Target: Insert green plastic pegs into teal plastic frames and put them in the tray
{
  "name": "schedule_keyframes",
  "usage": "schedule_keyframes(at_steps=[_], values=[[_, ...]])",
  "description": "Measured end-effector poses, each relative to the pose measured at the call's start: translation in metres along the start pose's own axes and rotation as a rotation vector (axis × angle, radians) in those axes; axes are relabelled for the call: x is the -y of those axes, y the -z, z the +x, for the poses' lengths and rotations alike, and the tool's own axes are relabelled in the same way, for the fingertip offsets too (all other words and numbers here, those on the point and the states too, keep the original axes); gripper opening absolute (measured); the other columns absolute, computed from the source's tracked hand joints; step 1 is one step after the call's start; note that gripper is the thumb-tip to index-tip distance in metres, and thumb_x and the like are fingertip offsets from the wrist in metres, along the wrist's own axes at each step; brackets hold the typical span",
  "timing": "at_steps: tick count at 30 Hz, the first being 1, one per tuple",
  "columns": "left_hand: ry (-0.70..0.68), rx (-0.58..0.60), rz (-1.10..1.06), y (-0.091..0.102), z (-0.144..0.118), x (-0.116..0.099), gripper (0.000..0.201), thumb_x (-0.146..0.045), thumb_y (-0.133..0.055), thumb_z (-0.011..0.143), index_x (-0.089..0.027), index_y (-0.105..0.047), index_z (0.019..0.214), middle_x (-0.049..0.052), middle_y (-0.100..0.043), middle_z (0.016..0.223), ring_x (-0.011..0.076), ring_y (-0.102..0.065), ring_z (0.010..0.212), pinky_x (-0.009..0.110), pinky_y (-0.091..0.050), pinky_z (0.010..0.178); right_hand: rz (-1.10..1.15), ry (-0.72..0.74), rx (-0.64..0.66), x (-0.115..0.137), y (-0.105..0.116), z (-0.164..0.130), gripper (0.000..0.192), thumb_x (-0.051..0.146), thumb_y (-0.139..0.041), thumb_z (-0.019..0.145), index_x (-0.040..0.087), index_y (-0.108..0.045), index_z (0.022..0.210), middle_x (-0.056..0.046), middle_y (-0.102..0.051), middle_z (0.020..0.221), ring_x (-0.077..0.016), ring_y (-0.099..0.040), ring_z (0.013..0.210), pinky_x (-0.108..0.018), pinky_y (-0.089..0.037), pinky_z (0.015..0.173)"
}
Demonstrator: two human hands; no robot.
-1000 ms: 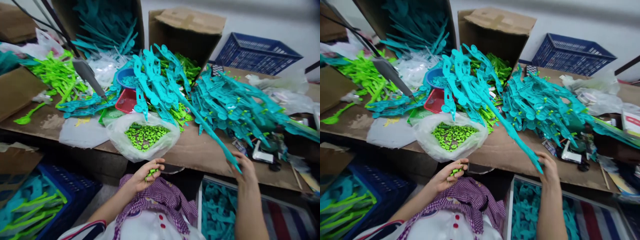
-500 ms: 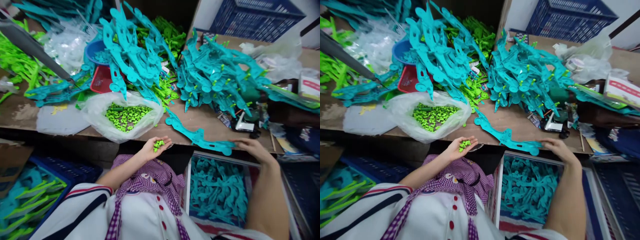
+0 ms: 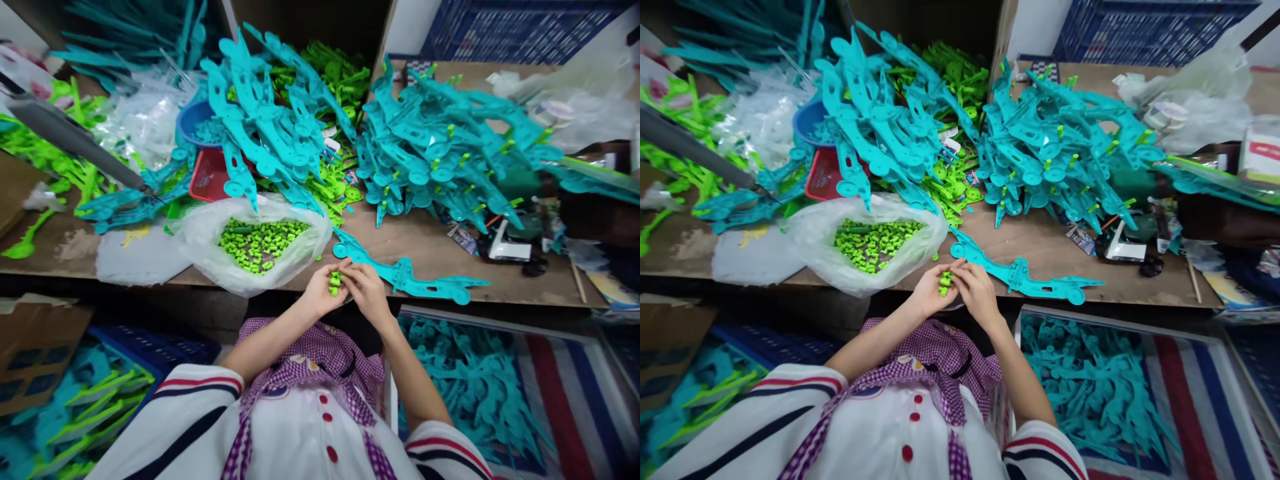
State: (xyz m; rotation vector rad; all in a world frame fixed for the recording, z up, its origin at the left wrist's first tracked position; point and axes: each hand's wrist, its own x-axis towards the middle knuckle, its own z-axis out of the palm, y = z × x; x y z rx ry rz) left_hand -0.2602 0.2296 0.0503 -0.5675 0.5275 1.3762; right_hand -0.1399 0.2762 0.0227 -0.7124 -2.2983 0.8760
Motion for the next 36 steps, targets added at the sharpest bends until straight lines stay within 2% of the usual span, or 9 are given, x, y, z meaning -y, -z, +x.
schedule_keyframes(at_steps=[5, 7, 9, 13, 15, 17, 22, 26, 36], values=[[-0.077, 0.007, 0.08, -0.035, 0.022, -0.003, 0.031, -0.011, -0.036, 0.093, -0.01, -0.063, 0.108, 0.005, -0.066, 0.077, 0.0089, -0.064, 0.067, 0.016, -0.053, 0.06, 0.118, -0.132, -0.287, -0.01, 0.025, 0.018, 0.016, 0.037, -0.057, 0.091, 0.024, -0.065, 0.096, -0.008, -0.067, 0.103, -0.0235, -0.061, 0.1, -0.041, -0.051, 0.086], [-0.159, 0.005, 0.255, -0.037, 0.028, -0.009, 0.031, -0.013, -0.038, 0.093, -0.011, -0.063, 0.111, 0.005, -0.064, 0.076, 0.0106, -0.063, 0.07, 0.02, -0.053, 0.063, 0.3, -0.223, -0.446, -0.016, 0.031, 0.026, 0.019, 0.04, -0.054, 0.092, 0.024, -0.059, 0.098, -0.007, -0.068, 0.103, -0.0211, -0.066, 0.092, -0.039, -0.053, 0.081], [-0.307, -0.011, 0.582, -0.027, 0.033, -0.017, 0.03, -0.017, -0.043, 0.093, -0.012, -0.064, 0.113, 0.004, -0.063, 0.076, 0.0117, -0.061, 0.068, 0.022, -0.05, 0.062, 0.409, -0.297, -0.499, -0.028, 0.033, 0.037, 0.022, 0.043, -0.053, 0.091, 0.024, -0.056, 0.1, -0.005, -0.069, 0.093, -0.0182, -0.067, 0.077, -0.035, -0.055, 0.073], [-0.722, -0.064, 1.454, 0.015, 0.039, -0.03, 0.029, -0.026, -0.058, 0.088, -0.019, -0.069, 0.114, 0.008, -0.065, 0.094, 0.0204, -0.061, 0.087, 0.03, -0.048, 0.079, 0.205, -0.281, -0.14, -0.058, 0.027, 0.058, 0.029, 0.048, -0.057, 0.087, 0.022, -0.064, 0.095, -0.005, -0.069, 0.084, -0.0206, -0.065, 0.077, -0.035, -0.054, 0.071], [-0.816, -0.095, 1.799, 0.036, 0.039, -0.032, 0.029, -0.025, -0.058, 0.089, -0.02, -0.07, 0.115, 0.011, -0.063, 0.098, 0.0249, -0.059, 0.095, 0.035, -0.044, 0.087, 0.083, -0.211, 0.012, -0.069, 0.021, 0.064, 0.033, 0.048, -0.052, 0.091, 0.021, -0.068, 0.102, -0.008, -0.069, 0.089, -0.0223, -0.065, 0.083, -0.038, -0.053, 0.077], [-0.848, -0.097, 1.997, 0.053, 0.036, -0.032, 0.029, -0.027, -0.053, 0.092, -0.022, -0.07, 0.115, 0.013, -0.062, 0.098, 0.0261, -0.059, 0.096, 0.036, -0.042, 0.089, 0.067, -0.189, 0.077, -0.074, 0.015, 0.066, 0.034, 0.046, -0.051, 0.092, 0.021, -0.066, 0.11, -0.008, -0.069, 0.093, -0.0219, -0.065, 0.084, -0.037, -0.052, 0.078], [-0.87, -0.103, 2.057, 0.073, 0.026, -0.024, 0.03, -0.033, -0.047, 0.095, -0.026, -0.07, 0.113, 0.012, -0.061, 0.096, 0.0245, -0.057, 0.096, 0.03, -0.042, 0.08, 0.064, -0.118, 0.174, -0.077, 0.004, 0.062, 0.025, 0.042, -0.055, 0.091, 0.02, -0.064, 0.097, -0.006, -0.069, 0.09, -0.0204, -0.064, 0.082, -0.034, -0.051, 0.076], [-0.84, -0.111, 1.971, 0.075, 0.025, -0.022, 0.029, -0.034, -0.048, 0.094, -0.026, -0.072, 0.108, 0.012, -0.061, 0.095, 0.0247, -0.055, 0.096, 0.029, -0.04, 0.078, 0.009, -0.008, 0.206, -0.073, 0.003, 0.061, 0.023, 0.038, -0.05, 0.095, 0.021, -0.064, 0.099, -0.007, -0.068, 0.094, -0.021, -0.062, 0.088, -0.036, -0.05, 0.082], [-0.807, -0.084, 1.745, 0.074, 0.026, -0.023, 0.024, -0.032, -0.056, 0.09, -0.026, -0.073, 0.105, 0.011, -0.059, 0.09, 0.0245, -0.052, 0.093, 0.029, -0.037, 0.074, -0.054, 0.085, 0.321, -0.063, -0.004, 0.061, 0.023, 0.038, -0.046, 0.097, 0.024, -0.063, 0.099, -0.008, -0.067, 0.094, -0.0233, -0.062, 0.09, -0.038, -0.049, 0.083]])
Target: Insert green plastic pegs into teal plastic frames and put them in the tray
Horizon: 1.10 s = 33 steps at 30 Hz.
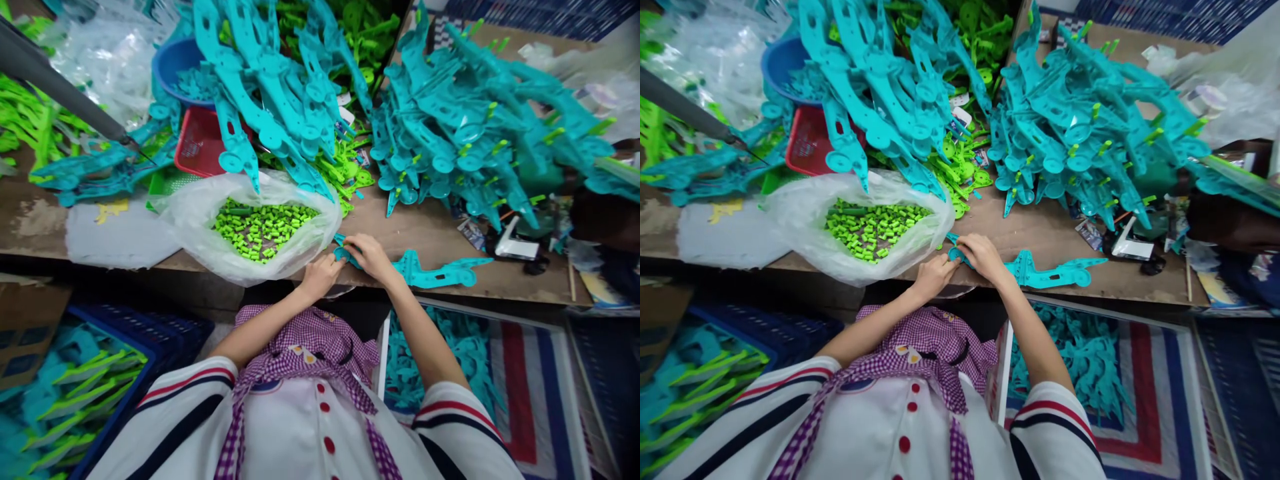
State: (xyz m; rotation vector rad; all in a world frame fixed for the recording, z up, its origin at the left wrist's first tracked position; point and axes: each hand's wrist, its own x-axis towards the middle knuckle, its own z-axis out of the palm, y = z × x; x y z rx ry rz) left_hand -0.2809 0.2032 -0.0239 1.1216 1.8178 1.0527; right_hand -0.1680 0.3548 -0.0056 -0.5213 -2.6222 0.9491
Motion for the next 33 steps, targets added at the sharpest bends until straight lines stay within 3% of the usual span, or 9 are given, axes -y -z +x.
schedule_keyframes(at_steps=[10, 20, 28, 31, 33], values=[[-0.032, 0.07, 0.047, 0.004, 0.003, 0.001, 0.026, -0.031, -0.053, 0.091, -0.023, -0.074, 0.106, 0.011, -0.062, 0.094, 0.0245, -0.053, 0.094, 0.03, -0.037, 0.078, 0.03, -0.008, -0.062, -0.006, -0.003, 0.0, 0.024, 0.04, -0.047, 0.097, 0.022, -0.064, 0.095, -0.007, -0.064, 0.087, -0.0223, -0.057, 0.084, -0.038, -0.047, 0.078], [0.001, 0.054, -0.001, 0.005, 0.002, -0.002, 0.022, -0.029, -0.057, 0.089, -0.025, -0.074, 0.103, 0.011, -0.061, 0.09, 0.0249, -0.054, 0.095, 0.029, -0.038, 0.077, -0.048, 0.075, 0.024, -0.013, -0.012, -0.004, 0.028, 0.039, -0.044, 0.098, 0.024, -0.067, 0.099, -0.007, -0.063, 0.085, -0.0226, -0.054, 0.08, -0.039, -0.046, 0.078], [-0.08, 0.049, 0.202, 0.004, 0.001, 0.0, 0.029, -0.032, -0.048, 0.095, -0.023, -0.073, 0.107, 0.012, -0.063, 0.094, 0.0238, -0.056, 0.093, 0.029, -0.038, 0.073, 0.03, 0.04, -0.021, -0.016, -0.016, -0.007, 0.027, 0.04, -0.046, 0.097, 0.024, -0.066, 0.104, -0.007, -0.066, 0.088, -0.023, -0.058, 0.086, -0.039, -0.048, 0.08], [-0.105, 0.067, 0.27, 0.007, 0.002, 0.0, 0.03, -0.033, -0.046, 0.095, -0.024, -0.073, 0.106, 0.012, -0.063, 0.096, 0.0238, -0.057, 0.093, 0.03, -0.04, 0.077, 0.022, 0.016, -0.022, -0.006, -0.009, -0.008, 0.031, 0.045, -0.053, 0.094, 0.025, -0.062, 0.116, -0.008, -0.067, 0.098, -0.0248, -0.059, 0.094, -0.042, -0.047, 0.085], [-0.117, 0.066, 0.268, 0.008, 0.003, 0.0, 0.029, -0.033, -0.048, 0.095, -0.023, -0.073, 0.105, 0.012, -0.063, 0.096, 0.0239, -0.058, 0.093, 0.032, -0.042, 0.082, -0.012, -0.029, -0.119, 0.013, 0.0, -0.005, 0.041, 0.048, -0.059, 0.09, 0.025, -0.057, 0.124, -0.008, -0.065, 0.108, -0.0263, -0.059, 0.101, -0.046, -0.044, 0.092]])
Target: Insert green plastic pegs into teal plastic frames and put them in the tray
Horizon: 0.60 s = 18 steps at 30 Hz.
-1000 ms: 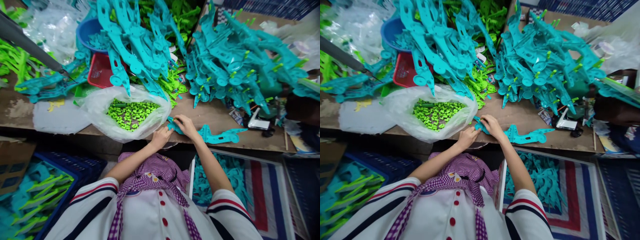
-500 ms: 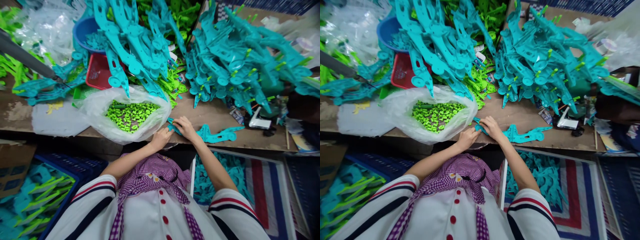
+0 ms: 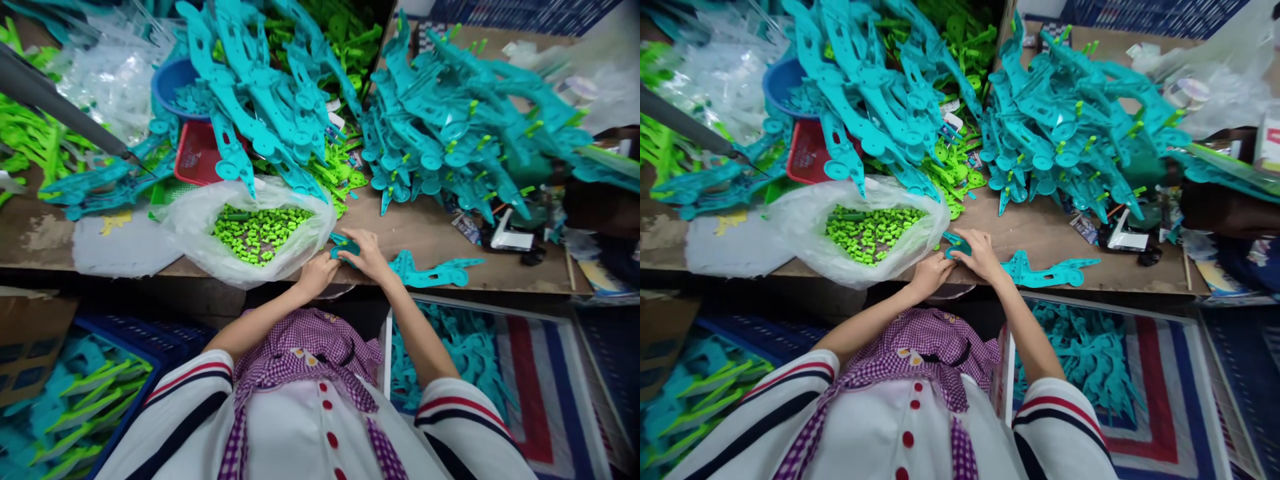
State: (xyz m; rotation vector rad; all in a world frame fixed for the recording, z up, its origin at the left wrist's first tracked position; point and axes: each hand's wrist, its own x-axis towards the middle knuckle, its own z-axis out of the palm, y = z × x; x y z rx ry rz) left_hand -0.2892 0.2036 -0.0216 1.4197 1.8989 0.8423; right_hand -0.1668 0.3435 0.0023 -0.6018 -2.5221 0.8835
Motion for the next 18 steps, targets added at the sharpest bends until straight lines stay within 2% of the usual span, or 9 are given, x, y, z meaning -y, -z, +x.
schedule_keyframes(at_steps=[2, 4, 6, 7, 9, 11, 12, 16, 18], values=[[-0.003, -0.037, -0.034, 0.001, 0.001, 0.001, 0.03, -0.034, -0.049, 0.094, -0.023, -0.072, 0.11, 0.011, -0.064, 0.097, 0.024, -0.059, 0.093, 0.034, -0.042, 0.087, 0.006, -0.071, -0.206, 0.026, 0.008, 0.009, 0.039, 0.048, -0.057, 0.091, 0.025, -0.057, 0.123, -0.008, -0.064, 0.108, -0.0251, -0.059, 0.102, -0.046, -0.043, 0.094], [-0.006, -0.088, -0.094, 0.002, 0.001, 0.001, 0.035, -0.034, -0.049, 0.094, -0.022, -0.066, 0.122, 0.011, -0.065, 0.097, 0.0234, -0.059, 0.094, 0.035, -0.042, 0.092, 0.065, -0.147, -0.445, 0.052, 0.012, 0.021, 0.031, 0.044, -0.045, 0.098, 0.025, -0.057, 0.119, -0.007, -0.062, 0.106, -0.0219, -0.059, 0.1, -0.042, -0.046, 0.092], [-0.006, -0.142, -0.171, 0.003, 0.001, 0.002, 0.041, -0.034, -0.049, 0.094, -0.021, -0.058, 0.132, 0.01, -0.067, 0.102, 0.0227, -0.06, 0.099, 0.036, -0.043, 0.096, 0.139, -0.184, -0.568, 0.07, 0.01, 0.026, 0.032, 0.04, -0.036, 0.101, 0.024, -0.058, 0.117, -0.006, -0.06, 0.105, -0.0195, -0.059, 0.098, -0.038, -0.048, 0.088], [-0.008, -0.171, -0.21, 0.004, 0.001, 0.002, 0.043, -0.034, -0.049, 0.094, -0.021, -0.055, 0.134, 0.01, -0.067, 0.106, 0.0225, -0.06, 0.103, 0.037, -0.043, 0.098, 0.181, -0.184, -0.541, 0.075, 0.006, 0.024, 0.031, 0.04, -0.036, 0.101, 0.024, -0.059, 0.114, -0.005, -0.061, 0.103, -0.0188, -0.059, 0.096, -0.036, -0.049, 0.085], [-0.029, -0.217, -0.261, 0.008, -0.002, 0.002, 0.046, -0.033, -0.051, 0.093, -0.019, -0.052, 0.136, 0.011, -0.066, 0.118, 0.0229, -0.058, 0.112, 0.039, -0.043, 0.101, 0.267, -0.176, -0.348, 0.079, -0.004, 0.012, 0.025, 0.041, -0.047, 0.097, 0.024, -0.063, 0.106, -0.003, -0.062, 0.093, -0.0174, -0.059, 0.086, -0.033, -0.05, 0.077], [-0.063, -0.225, -0.272, 0.01, -0.005, -0.001, 0.049, -0.029, -0.054, 0.09, -0.018, -0.049, 0.138, 0.012, -0.062, 0.127, 0.0235, -0.058, 0.116, 0.04, -0.044, 0.101, 0.328, -0.205, -0.161, 0.076, -0.017, -0.008, 0.02, 0.04, -0.057, 0.092, 0.024, -0.065, 0.101, -0.002, -0.061, 0.086, -0.0164, -0.058, 0.077, -0.032, -0.049, 0.071], [-0.071, -0.206, -0.269, 0.011, -0.006, -0.003, 0.053, -0.026, -0.055, 0.088, -0.017, -0.046, 0.139, 0.012, -0.063, 0.126, 0.0232, -0.06, 0.113, 0.039, -0.046, 0.098, 0.344, -0.235, -0.125, 0.074, -0.022, -0.018, 0.02, 0.039, -0.058, 0.091, 0.024, -0.066, 0.102, -0.002, -0.061, 0.086, -0.0163, -0.057, 0.074, -0.032, -0.049, 0.069], [-0.051, -0.079, -0.291, 0.011, -0.004, -0.018, 0.075, -0.017, -0.061, 0.079, -0.017, -0.031, 0.148, 0.008, -0.067, 0.107, 0.0184, -0.064, 0.087, 0.033, -0.051, 0.082, 0.369, -0.306, -0.172, 0.068, -0.022, -0.044, 0.017, 0.036, -0.059, 0.09, 0.024, -0.067, 0.099, -0.004, -0.061, 0.089, -0.0176, -0.057, 0.079, -0.034, -0.05, 0.072], [-0.08, -0.009, -0.335, 0.008, 0.002, -0.028, 0.078, -0.017, -0.065, 0.078, -0.017, -0.031, 0.148, 0.007, -0.066, 0.104, 0.0169, -0.063, 0.085, 0.031, -0.051, 0.08, 0.402, -0.308, -0.231, 0.064, -0.013, -0.047, 0.015, 0.038, -0.062, 0.088, 0.024, -0.067, 0.094, -0.005, -0.062, 0.096, -0.0191, -0.06, 0.089, -0.035, -0.051, 0.079]])
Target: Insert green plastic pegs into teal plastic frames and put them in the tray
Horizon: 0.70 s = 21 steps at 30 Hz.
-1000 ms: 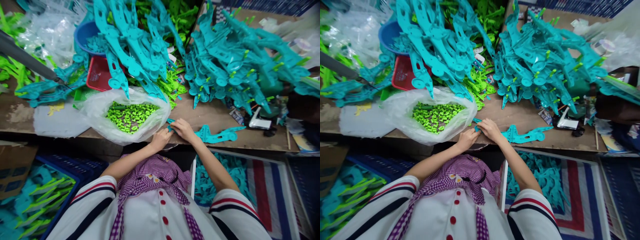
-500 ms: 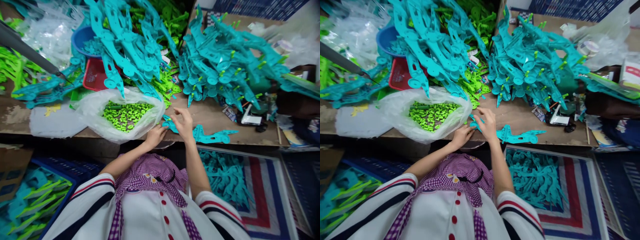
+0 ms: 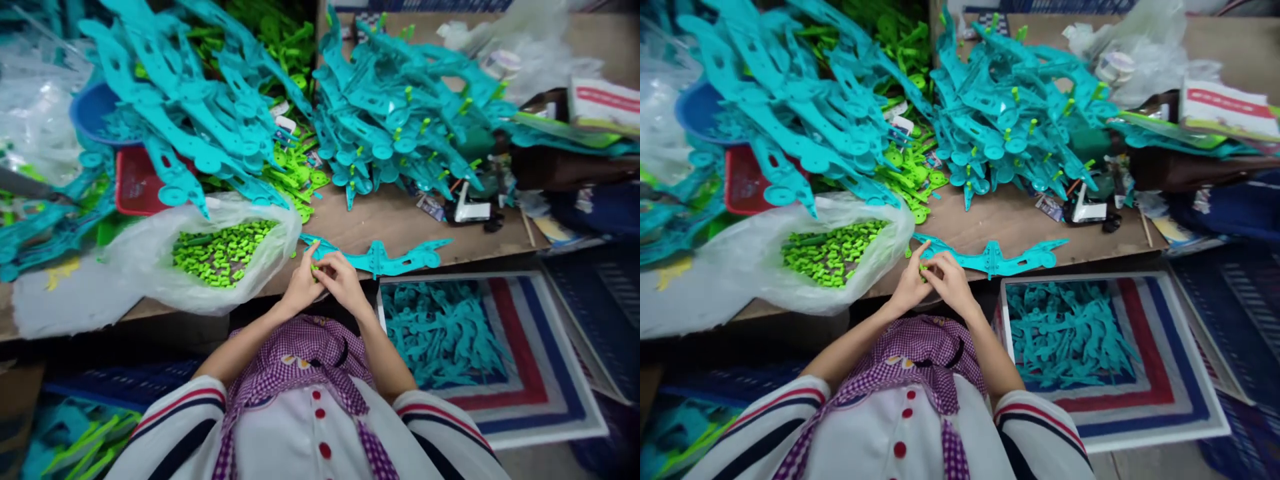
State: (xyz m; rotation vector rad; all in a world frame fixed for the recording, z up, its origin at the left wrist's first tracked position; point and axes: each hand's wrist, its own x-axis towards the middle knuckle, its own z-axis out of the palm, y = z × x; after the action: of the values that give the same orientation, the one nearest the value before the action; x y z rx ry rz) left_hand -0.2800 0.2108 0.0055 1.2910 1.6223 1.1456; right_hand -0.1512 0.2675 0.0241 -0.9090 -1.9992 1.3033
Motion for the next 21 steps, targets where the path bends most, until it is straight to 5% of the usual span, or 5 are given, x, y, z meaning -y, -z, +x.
schedule_keyframes(at_steps=[3, 7, 13, 17, 21], values=[[-0.028, 0.084, -0.047, -0.012, 0.017, -0.014, 0.06, -0.024, -0.065, 0.083, -0.016, -0.045, 0.139, 0.003, -0.065, 0.091, 0.0135, -0.06, 0.076, 0.026, -0.049, 0.074, 0.176, -0.074, -0.217, -0.01, 0.023, 0.007, 0.019, 0.041, -0.065, 0.085, 0.024, -0.063, 0.092, -0.004, -0.065, 0.101, -0.0183, -0.063, 0.093, -0.035, -0.052, 0.083], [-0.225, 0.119, 0.166, -0.036, 0.051, -0.028, 0.036, -0.036, -0.058, 0.092, -0.019, -0.061, 0.123, 0.001, -0.061, 0.081, 0.0134, -0.059, 0.076, 0.026, -0.046, 0.074, 0.32, -0.213, -0.555, -0.041, 0.076, 0.011, 0.03, 0.042, -0.07, 0.079, 0.025, -0.059, 0.1, 0.002, -0.066, 0.083, -0.0122, -0.062, 0.066, -0.028, -0.054, 0.068], [-0.373, 0.404, 0.75, -0.069, 0.091, -0.016, 0.054, -0.053, -0.059, 0.086, -0.026, -0.058, 0.133, 0.011, -0.062, 0.106, 0.0228, -0.063, 0.095, 0.027, -0.044, 0.072, 0.104, -0.231, -0.787, -0.071, 0.182, -0.027, 0.034, 0.044, -0.067, 0.081, 0.023, -0.062, 0.106, -0.002, -0.069, 0.093, -0.0162, -0.068, 0.086, -0.034, -0.055, 0.082], [-0.397, 0.404, 0.859, -0.075, 0.089, -0.005, 0.053, -0.054, -0.05, 0.09, -0.025, -0.056, 0.135, 0.013, -0.063, 0.106, 0.0244, -0.062, 0.099, 0.027, -0.042, 0.068, -0.175, -0.231, -0.782, -0.094, 0.224, -0.038, 0.036, 0.051, -0.07, 0.076, 0.019, -0.064, 0.093, -0.005, -0.07, 0.086, -0.02, -0.068, 0.083, -0.037, -0.056, 0.081], [-0.412, 0.393, 0.871, -0.076, 0.087, -0.003, 0.052, -0.055, -0.049, 0.09, -0.025, -0.059, 0.132, 0.013, -0.063, 0.103, 0.0234, -0.062, 0.095, 0.027, -0.041, 0.065, -0.398, -0.22, -0.69, -0.112, 0.241, -0.034, 0.033, 0.05, -0.067, 0.079, 0.019, -0.067, 0.092, -0.006, -0.069, 0.089, -0.0194, -0.065, 0.079, -0.035, -0.055, 0.077]])
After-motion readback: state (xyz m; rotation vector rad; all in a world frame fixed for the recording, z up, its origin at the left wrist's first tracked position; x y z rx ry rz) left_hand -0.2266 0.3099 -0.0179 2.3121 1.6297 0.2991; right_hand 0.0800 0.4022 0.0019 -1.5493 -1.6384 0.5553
